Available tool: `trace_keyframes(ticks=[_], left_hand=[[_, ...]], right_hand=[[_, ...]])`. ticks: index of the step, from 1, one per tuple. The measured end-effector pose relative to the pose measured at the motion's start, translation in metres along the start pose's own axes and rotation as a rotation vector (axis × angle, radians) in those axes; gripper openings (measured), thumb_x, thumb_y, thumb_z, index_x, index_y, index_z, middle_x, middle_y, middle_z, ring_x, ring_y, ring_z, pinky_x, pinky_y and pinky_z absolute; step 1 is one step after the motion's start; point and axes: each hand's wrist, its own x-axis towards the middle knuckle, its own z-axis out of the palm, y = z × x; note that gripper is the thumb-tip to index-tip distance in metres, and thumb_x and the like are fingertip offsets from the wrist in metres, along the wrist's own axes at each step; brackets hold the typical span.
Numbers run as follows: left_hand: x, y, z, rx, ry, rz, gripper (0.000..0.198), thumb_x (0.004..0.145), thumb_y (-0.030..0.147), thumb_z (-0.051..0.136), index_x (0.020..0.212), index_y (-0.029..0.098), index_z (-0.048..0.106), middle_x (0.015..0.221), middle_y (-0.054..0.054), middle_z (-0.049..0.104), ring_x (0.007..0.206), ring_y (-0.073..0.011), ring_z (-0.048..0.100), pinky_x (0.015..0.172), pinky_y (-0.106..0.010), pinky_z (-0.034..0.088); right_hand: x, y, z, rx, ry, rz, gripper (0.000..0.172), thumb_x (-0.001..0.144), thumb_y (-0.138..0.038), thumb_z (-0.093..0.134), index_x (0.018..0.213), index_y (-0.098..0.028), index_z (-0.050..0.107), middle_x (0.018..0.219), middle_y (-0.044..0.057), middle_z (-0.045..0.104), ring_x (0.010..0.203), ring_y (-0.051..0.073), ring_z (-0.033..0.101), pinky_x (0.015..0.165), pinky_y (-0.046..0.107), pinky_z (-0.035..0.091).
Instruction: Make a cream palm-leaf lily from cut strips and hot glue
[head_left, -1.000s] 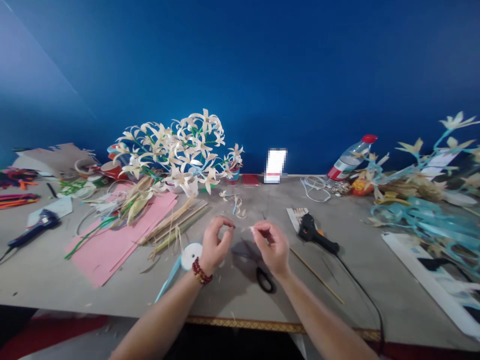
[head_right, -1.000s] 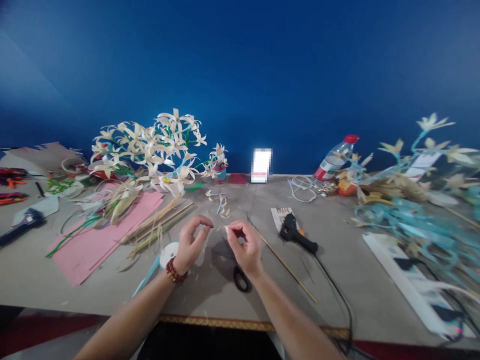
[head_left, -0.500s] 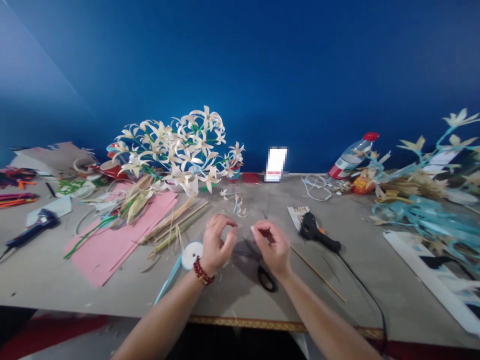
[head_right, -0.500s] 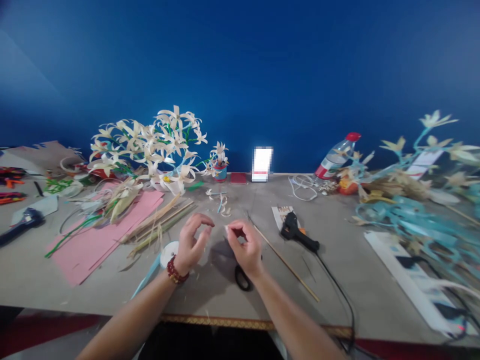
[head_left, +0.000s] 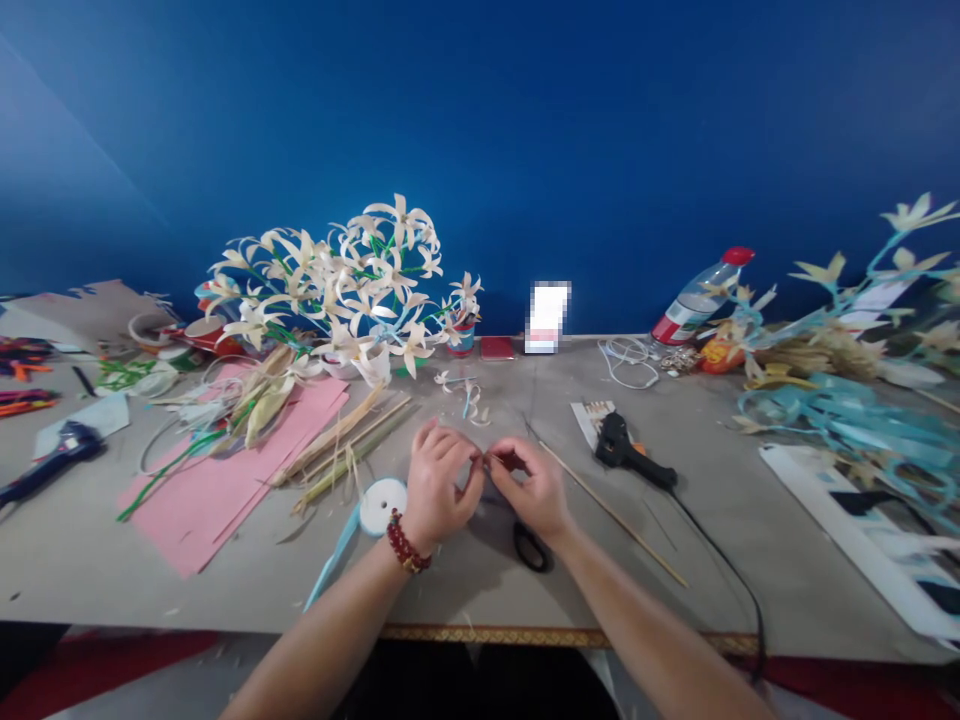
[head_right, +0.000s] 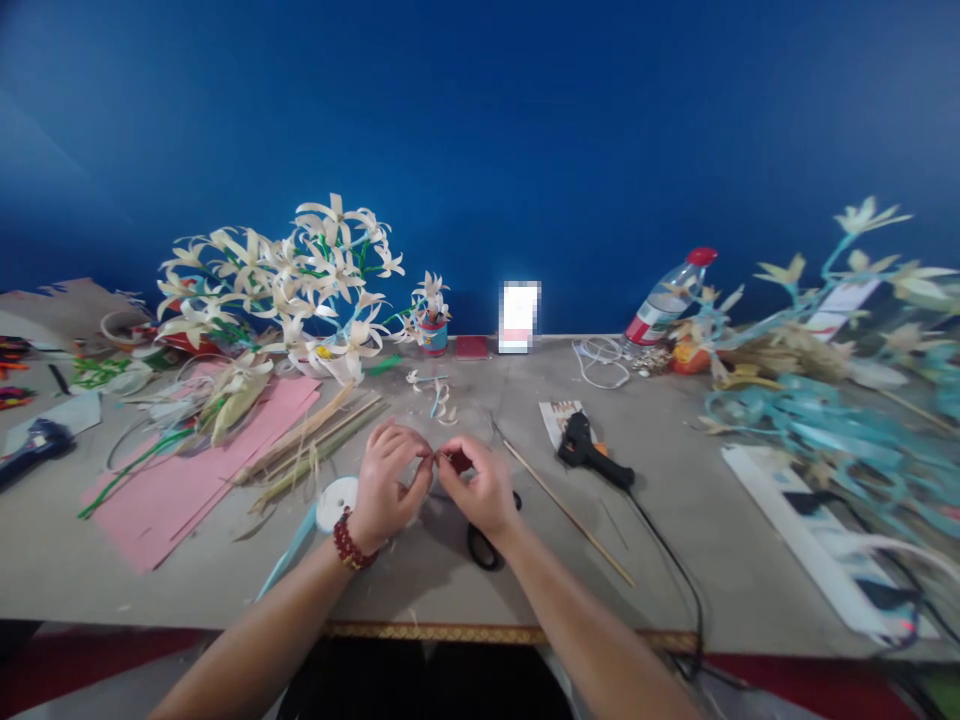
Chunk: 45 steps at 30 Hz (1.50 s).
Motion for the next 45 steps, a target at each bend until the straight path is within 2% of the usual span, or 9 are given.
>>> trace_keyframes(ticks=[6,13,17,19,23,30,34,39,45], left_hand=[[0.000,0.002,0.000,0.042,-0.013,0.018,0.010,0.081,0.014,0.054,0.079,0.023,0.056,0.078,-0.002,0.067,0.088,-0.0232,0.060,0.108,-0.050,0.032],[0.001,0.000,-0.003,0.047,0.010,-0.011,0.012,0.078,0.012,0.054,0.078,0.023,0.056,0.077,-0.002,0.065,0.083,-0.0227,0.059,0.106,-0.049,0.034],[0.001,0.000,-0.003,0.047,-0.038,-0.001,0.010,0.080,0.013,0.055,0.079,0.023,0.057,0.079,-0.002,0.066,0.086,-0.0227,0.059,0.106,-0.049,0.034],[0.002,0.000,-0.002,0.045,-0.055,0.003,0.010,0.081,0.014,0.054,0.079,0.023,0.057,0.079,-0.002,0.067,0.087,-0.0228,0.060,0.106,-0.049,0.033],[0.001,0.001,0.002,0.039,-0.056,-0.003,0.010,0.082,0.014,0.054,0.078,0.023,0.058,0.078,-0.003,0.067,0.086,-0.0228,0.060,0.107,-0.049,0.033],[0.000,-0.002,0.002,0.017,-0.035,-0.039,0.012,0.079,0.012,0.054,0.076,0.023,0.057,0.076,-0.002,0.065,0.083,-0.0219,0.061,0.107,-0.047,0.034],[0.001,0.000,0.001,0.011,-0.044,-0.028,0.010,0.080,0.014,0.055,0.076,0.022,0.058,0.076,-0.002,0.066,0.084,-0.0214,0.061,0.104,-0.046,0.036],[0.001,0.003,0.002,0.014,-0.059,-0.035,0.010,0.083,0.016,0.053,0.076,0.021,0.058,0.077,-0.003,0.067,0.084,-0.0216,0.061,0.105,-0.046,0.036],[0.001,0.000,0.001,0.021,-0.027,-0.043,0.010,0.080,0.013,0.053,0.075,0.021,0.057,0.075,-0.002,0.064,0.081,-0.0205,0.059,0.104,-0.045,0.037]], right_hand=[[0.002,0.001,-0.002,-0.084,-0.007,-0.041,0.010,0.086,-0.021,0.057,0.077,-0.021,0.062,0.068,0.000,0.063,0.059,0.014,0.059,0.059,0.025,0.048],[0.007,0.003,-0.016,-0.150,0.109,-0.026,0.009,0.086,-0.022,0.055,0.079,-0.022,0.061,0.069,0.001,0.065,0.061,0.015,0.060,0.061,0.026,0.049],[0.006,-0.002,-0.014,-0.108,-0.012,-0.054,0.010,0.087,-0.022,0.055,0.094,-0.022,0.063,0.083,0.004,0.069,0.071,0.018,0.064,0.068,0.028,0.052],[0.005,-0.002,-0.009,-0.137,-0.046,-0.063,0.007,0.086,-0.023,0.057,0.089,-0.022,0.063,0.080,0.003,0.069,0.070,0.018,0.065,0.068,0.028,0.051],[0.005,0.002,-0.005,-0.194,-0.038,-0.075,0.008,0.085,-0.022,0.058,0.079,-0.023,0.063,0.072,0.002,0.068,0.067,0.018,0.064,0.066,0.028,0.050],[0.010,0.007,-0.021,-0.249,0.050,-0.075,0.008,0.084,-0.019,0.056,0.081,-0.022,0.063,0.073,0.002,0.068,0.066,0.018,0.064,0.068,0.028,0.049],[0.008,0.000,-0.016,-0.212,-0.065,-0.070,0.011,0.084,-0.022,0.058,0.094,-0.022,0.063,0.083,0.004,0.070,0.073,0.019,0.066,0.071,0.029,0.051],[0.006,-0.001,-0.009,-0.251,-0.089,-0.075,0.007,0.083,-0.018,0.057,0.080,-0.021,0.063,0.072,0.001,0.067,0.068,0.017,0.064,0.067,0.026,0.048],[0.011,0.006,-0.022,-0.294,0.001,-0.059,0.008,0.085,-0.018,0.056,0.080,-0.021,0.062,0.073,0.001,0.067,0.067,0.017,0.062,0.068,0.027,0.046]])
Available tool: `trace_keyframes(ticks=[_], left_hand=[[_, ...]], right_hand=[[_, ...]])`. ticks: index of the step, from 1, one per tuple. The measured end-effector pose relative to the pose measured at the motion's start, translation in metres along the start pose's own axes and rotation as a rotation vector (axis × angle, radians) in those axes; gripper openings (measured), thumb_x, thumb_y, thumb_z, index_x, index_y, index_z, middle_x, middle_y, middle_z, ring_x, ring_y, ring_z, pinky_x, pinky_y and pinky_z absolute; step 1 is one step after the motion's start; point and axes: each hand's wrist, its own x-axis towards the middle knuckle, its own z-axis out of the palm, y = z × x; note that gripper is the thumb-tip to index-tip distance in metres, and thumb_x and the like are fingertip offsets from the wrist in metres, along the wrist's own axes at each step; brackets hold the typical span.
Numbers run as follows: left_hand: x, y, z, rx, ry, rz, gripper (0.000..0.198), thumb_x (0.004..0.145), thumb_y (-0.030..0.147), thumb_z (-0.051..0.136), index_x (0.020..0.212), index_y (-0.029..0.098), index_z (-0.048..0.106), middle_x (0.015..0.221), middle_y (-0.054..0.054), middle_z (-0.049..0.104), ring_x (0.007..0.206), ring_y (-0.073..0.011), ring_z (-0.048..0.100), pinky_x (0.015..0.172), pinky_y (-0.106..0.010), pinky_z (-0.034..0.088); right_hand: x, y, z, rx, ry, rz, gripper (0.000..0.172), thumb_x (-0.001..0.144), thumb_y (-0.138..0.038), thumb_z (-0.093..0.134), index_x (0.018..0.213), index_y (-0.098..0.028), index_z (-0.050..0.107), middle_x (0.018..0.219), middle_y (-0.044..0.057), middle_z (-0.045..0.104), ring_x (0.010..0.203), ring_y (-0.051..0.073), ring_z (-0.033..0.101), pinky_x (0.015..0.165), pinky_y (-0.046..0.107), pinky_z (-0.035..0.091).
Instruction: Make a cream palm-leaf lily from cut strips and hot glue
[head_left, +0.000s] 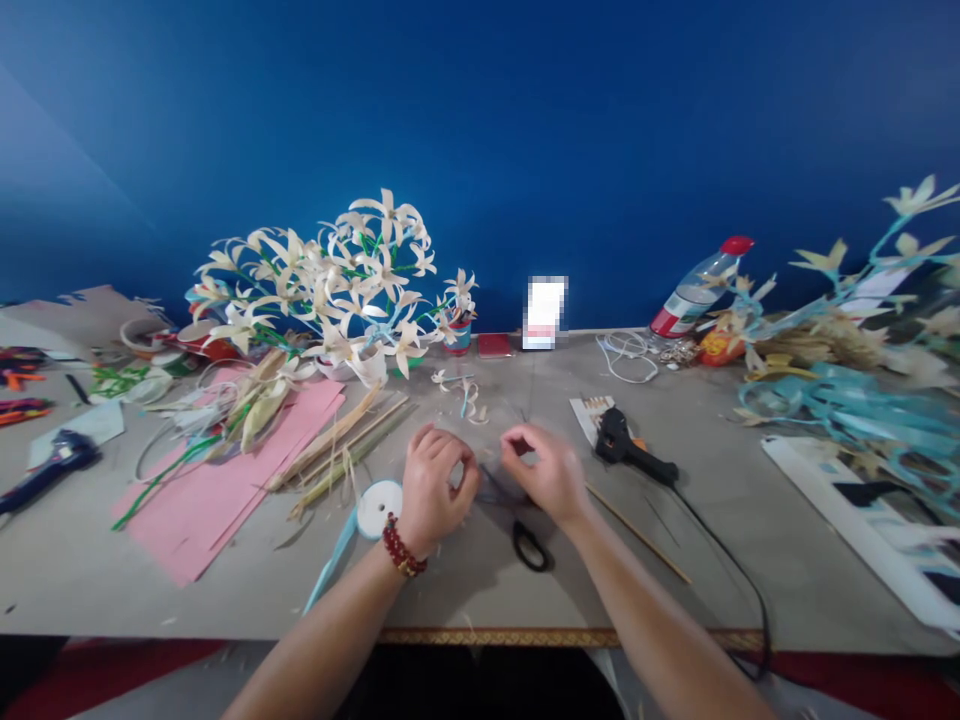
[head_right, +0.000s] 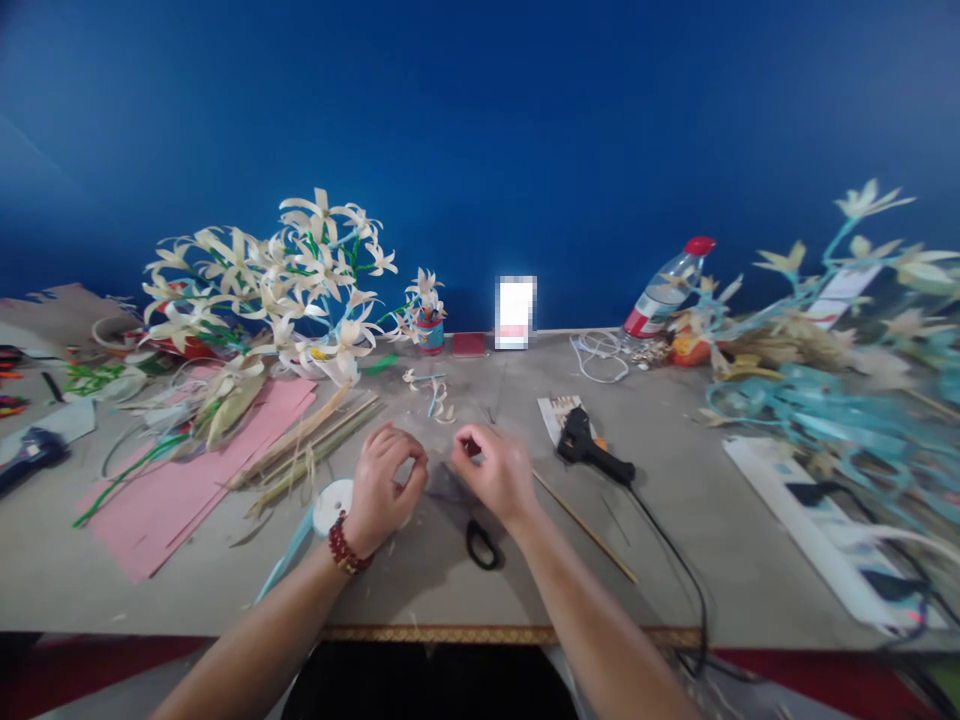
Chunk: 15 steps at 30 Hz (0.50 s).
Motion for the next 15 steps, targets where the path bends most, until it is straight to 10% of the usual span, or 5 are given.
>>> trace_keyframes(ticks=[15], left_hand=[[0.000,-0.002,0.000,0.012,0.012,-0.015,0.011,0.082,0.013,0.053,0.074,0.021,0.055,0.076,-0.003,0.062,0.080,-0.0213,0.058,0.102,-0.045,0.038]], right_hand=[[0.000,0.000,0.001,0.053,-0.034,0.066,0.007,0.085,-0.020,0.055,0.081,-0.020,0.062,0.071,0.001,0.066,0.065,0.016,0.061,0.066,0.026,0.046]])
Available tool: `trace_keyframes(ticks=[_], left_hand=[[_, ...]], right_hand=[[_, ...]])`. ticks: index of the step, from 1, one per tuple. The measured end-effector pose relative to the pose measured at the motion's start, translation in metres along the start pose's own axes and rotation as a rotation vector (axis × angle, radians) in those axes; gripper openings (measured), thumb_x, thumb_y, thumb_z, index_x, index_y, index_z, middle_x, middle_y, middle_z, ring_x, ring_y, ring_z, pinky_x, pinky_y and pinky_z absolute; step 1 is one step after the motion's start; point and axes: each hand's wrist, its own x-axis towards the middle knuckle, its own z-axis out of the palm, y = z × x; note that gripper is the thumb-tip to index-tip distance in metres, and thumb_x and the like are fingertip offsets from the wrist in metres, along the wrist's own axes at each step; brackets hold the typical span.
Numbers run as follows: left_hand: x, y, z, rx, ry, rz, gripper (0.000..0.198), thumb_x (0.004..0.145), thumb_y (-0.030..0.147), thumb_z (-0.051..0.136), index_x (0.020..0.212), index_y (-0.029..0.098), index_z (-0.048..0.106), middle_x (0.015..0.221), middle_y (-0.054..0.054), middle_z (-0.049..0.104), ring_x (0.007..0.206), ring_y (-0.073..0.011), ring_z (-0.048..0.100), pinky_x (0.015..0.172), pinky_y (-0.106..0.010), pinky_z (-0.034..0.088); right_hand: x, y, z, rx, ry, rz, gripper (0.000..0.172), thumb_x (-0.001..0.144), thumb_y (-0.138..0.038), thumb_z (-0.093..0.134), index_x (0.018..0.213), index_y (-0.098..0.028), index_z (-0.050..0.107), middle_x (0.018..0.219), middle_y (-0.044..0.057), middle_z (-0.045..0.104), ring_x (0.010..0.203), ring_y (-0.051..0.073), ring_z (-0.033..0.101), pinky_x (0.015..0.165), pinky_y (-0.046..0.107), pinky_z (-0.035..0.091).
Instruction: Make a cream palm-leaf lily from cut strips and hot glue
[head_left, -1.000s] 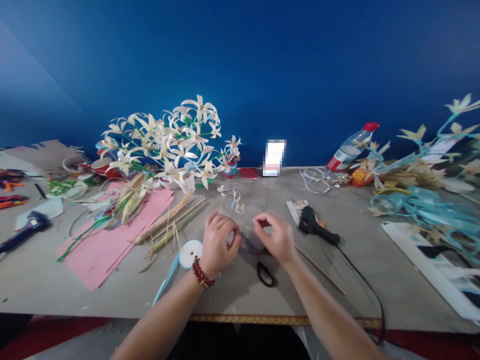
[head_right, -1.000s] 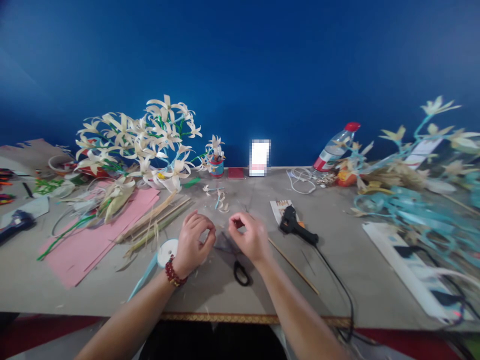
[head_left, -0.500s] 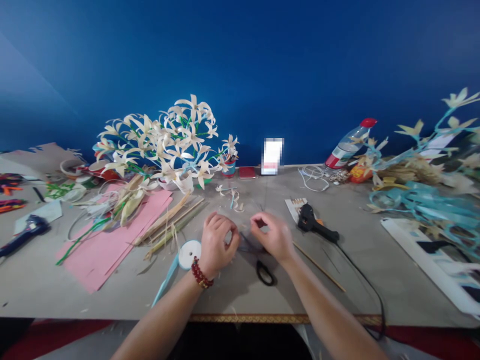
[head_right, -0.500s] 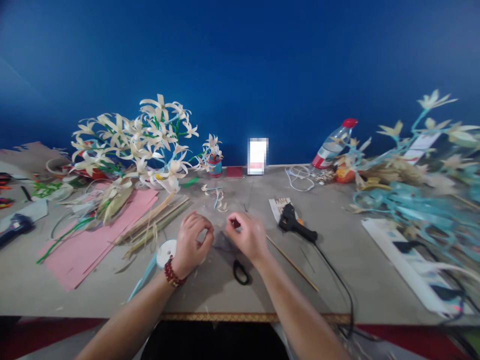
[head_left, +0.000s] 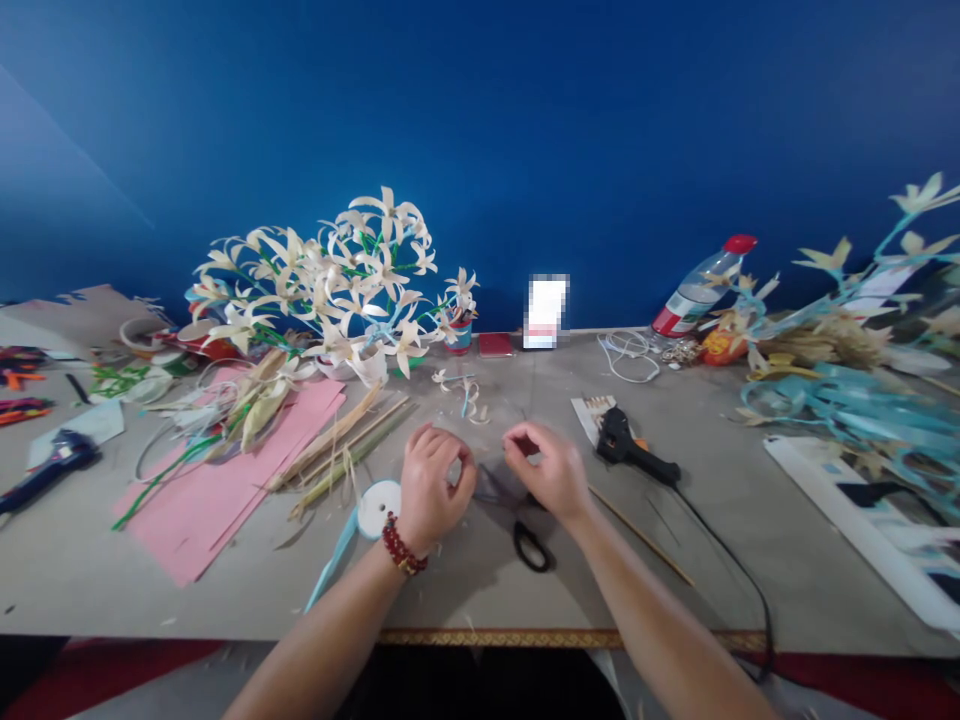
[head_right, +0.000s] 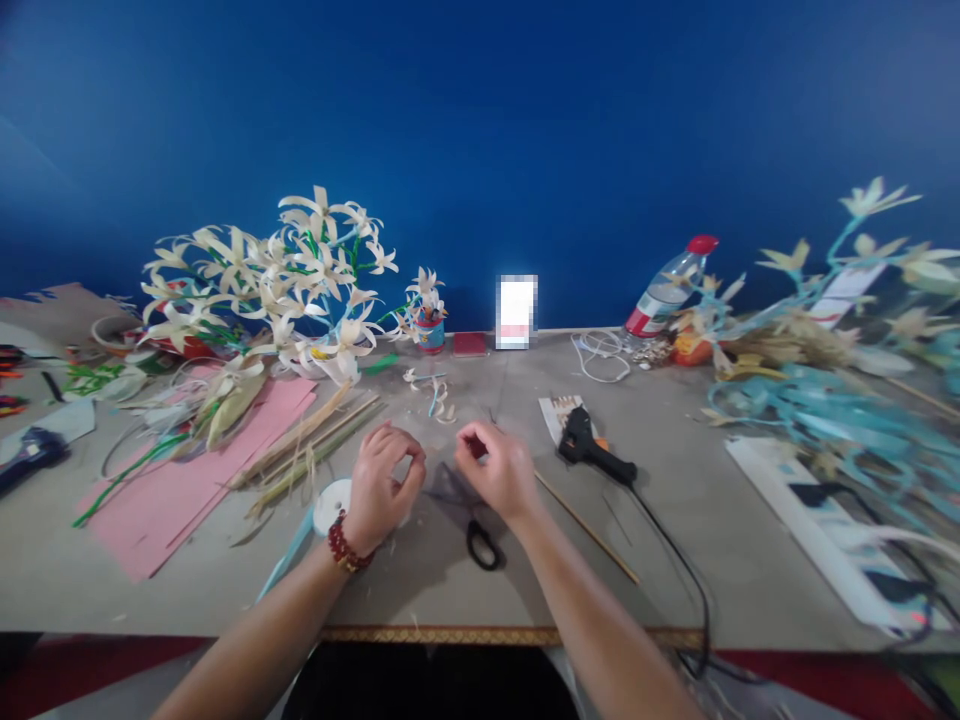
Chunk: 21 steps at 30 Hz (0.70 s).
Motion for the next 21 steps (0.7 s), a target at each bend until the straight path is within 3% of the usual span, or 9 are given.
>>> trace_keyframes(ticks=[5,8,14,18,21], left_hand=[[0.000,0.002,0.000,-0.006,-0.005,0.019,0.010,0.083,0.015,0.053,0.075,0.021,0.056,0.075,-0.003,0.063,0.082,-0.0213,0.059,0.102,-0.044,0.038],[-0.001,0.003,0.001,-0.006,-0.008,0.021,0.010,0.083,0.015,0.054,0.075,0.021,0.056,0.076,-0.003,0.063,0.082,-0.0211,0.059,0.102,-0.045,0.038],[0.000,0.000,0.000,-0.006,0.020,-0.002,0.011,0.083,0.013,0.052,0.075,0.021,0.054,0.076,-0.003,0.061,0.080,-0.0206,0.057,0.101,-0.044,0.039],[-0.001,0.001,0.001,0.000,0.002,0.009,0.010,0.084,0.015,0.053,0.076,0.021,0.054,0.076,-0.003,0.061,0.081,-0.0206,0.057,0.101,-0.044,0.039],[-0.001,0.002,0.002,-0.002,-0.002,0.016,0.010,0.084,0.015,0.053,0.075,0.021,0.054,0.076,-0.003,0.062,0.082,-0.0207,0.058,0.102,-0.045,0.038]], right_hand=[[-0.003,-0.010,0.011,0.074,-0.107,0.017,0.005,0.084,-0.024,0.058,0.085,-0.020,0.062,0.072,0.001,0.067,0.063,0.016,0.062,0.063,0.025,0.048],[-0.004,-0.008,0.014,0.039,-0.102,0.016,0.007,0.084,-0.022,0.057,0.078,-0.021,0.062,0.069,0.000,0.066,0.063,0.016,0.061,0.062,0.025,0.046],[0.000,0.002,0.001,0.015,-0.022,0.037,0.009,0.084,-0.022,0.054,0.080,-0.020,0.062,0.070,0.001,0.065,0.063,0.016,0.061,0.063,0.025,0.047],[-0.002,-0.009,0.006,0.086,-0.120,0.009,0.011,0.082,-0.021,0.056,0.091,-0.020,0.062,0.078,0.002,0.068,0.067,0.016,0.064,0.064,0.024,0.049],[-0.004,-0.013,0.013,0.032,-0.125,0.023,0.005,0.083,-0.023,0.057,0.084,-0.021,0.061,0.072,0.000,0.067,0.063,0.015,0.061,0.063,0.024,0.047]])
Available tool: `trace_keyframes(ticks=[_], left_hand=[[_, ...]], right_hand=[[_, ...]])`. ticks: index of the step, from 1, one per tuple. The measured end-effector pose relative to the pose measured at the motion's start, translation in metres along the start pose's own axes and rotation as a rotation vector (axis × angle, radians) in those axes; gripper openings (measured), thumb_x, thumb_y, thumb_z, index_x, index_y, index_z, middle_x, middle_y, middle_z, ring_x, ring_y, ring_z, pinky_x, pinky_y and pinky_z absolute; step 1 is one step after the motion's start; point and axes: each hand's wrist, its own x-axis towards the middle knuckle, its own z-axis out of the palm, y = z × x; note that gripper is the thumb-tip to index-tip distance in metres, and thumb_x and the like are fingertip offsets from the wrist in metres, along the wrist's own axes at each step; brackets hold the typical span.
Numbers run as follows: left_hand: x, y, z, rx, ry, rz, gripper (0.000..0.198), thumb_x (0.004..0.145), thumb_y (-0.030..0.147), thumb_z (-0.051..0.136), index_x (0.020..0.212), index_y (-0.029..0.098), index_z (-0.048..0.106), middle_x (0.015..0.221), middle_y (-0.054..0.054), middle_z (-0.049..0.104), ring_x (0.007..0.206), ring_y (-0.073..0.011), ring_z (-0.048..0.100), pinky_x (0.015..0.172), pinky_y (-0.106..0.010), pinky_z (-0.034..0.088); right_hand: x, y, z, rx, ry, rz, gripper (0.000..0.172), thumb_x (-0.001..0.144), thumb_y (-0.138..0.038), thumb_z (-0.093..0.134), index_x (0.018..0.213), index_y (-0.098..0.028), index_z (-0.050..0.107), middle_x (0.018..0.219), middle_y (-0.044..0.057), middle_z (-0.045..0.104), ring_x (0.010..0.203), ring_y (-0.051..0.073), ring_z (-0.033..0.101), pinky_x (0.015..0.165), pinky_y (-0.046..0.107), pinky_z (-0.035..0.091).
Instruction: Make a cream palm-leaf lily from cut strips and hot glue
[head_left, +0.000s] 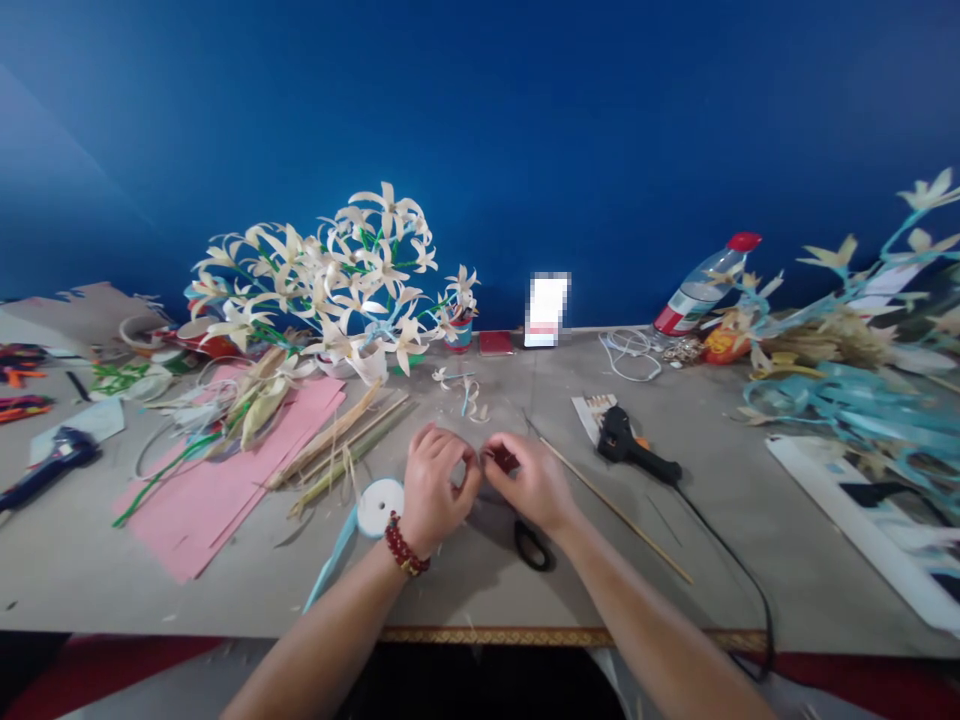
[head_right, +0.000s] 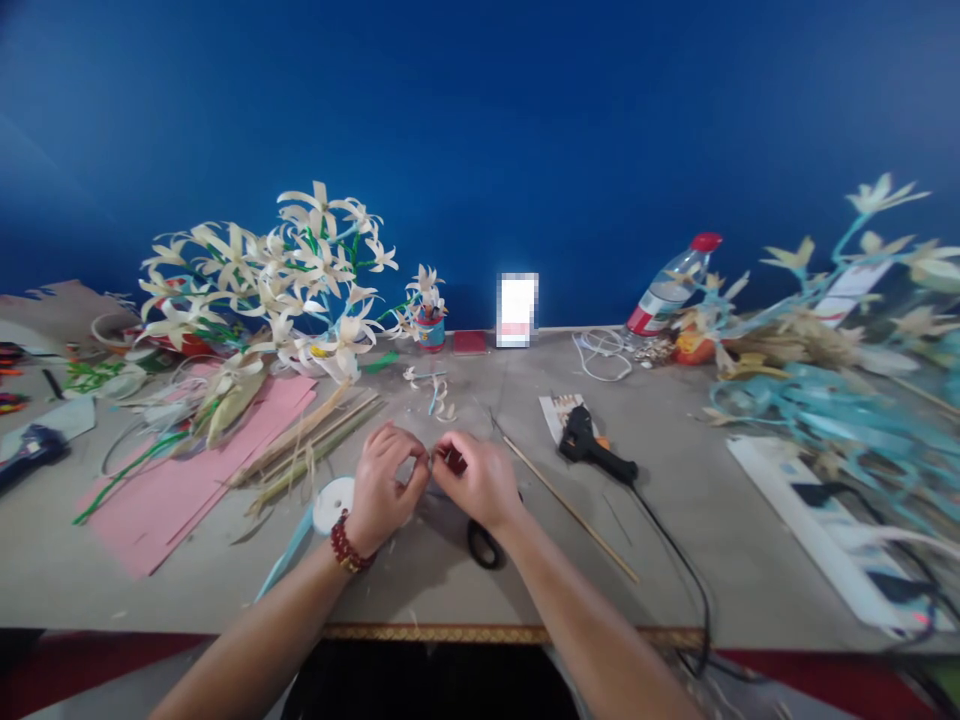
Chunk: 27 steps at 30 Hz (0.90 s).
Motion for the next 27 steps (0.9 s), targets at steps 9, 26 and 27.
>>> trace_keyframes(ticks=[9,26,27], left_hand=[[0.001,-0.003,-0.001,0.003,0.029,-0.008,0.010,0.081,0.013,0.054,0.075,0.021,0.054,0.075,-0.002,0.062,0.078,-0.0201,0.057,0.101,-0.044,0.039],[0.000,-0.007,-0.001,-0.309,0.036,-0.035,0.018,0.088,0.020,0.052,0.100,0.022,0.065,0.102,-0.008,0.069,0.101,-0.0243,0.060,0.100,-0.045,0.040],[0.000,-0.008,-0.001,-0.423,0.011,-0.091,0.018,0.090,0.023,0.051,0.101,0.020,0.065,0.104,-0.009,0.068,0.100,-0.0244,0.060,0.096,-0.042,0.043]], right_hand=[[0.004,0.014,-0.015,0.042,0.139,0.093,0.013,0.087,-0.027,0.054,0.080,-0.020,0.063,0.072,0.001,0.064,0.062,0.015,0.058,0.060,0.024,0.045],[0.004,-0.003,-0.010,1.065,-0.219,0.614,0.033,0.070,-0.042,0.079,0.074,-0.018,0.058,0.064,-0.004,0.063,0.046,0.006,0.050,0.041,0.016,0.044],[0.004,-0.004,-0.011,1.050,-0.231,0.594,0.032,0.071,-0.042,0.078,0.075,-0.018,0.058,0.064,-0.004,0.063,0.046,0.006,0.051,0.042,0.016,0.044]])
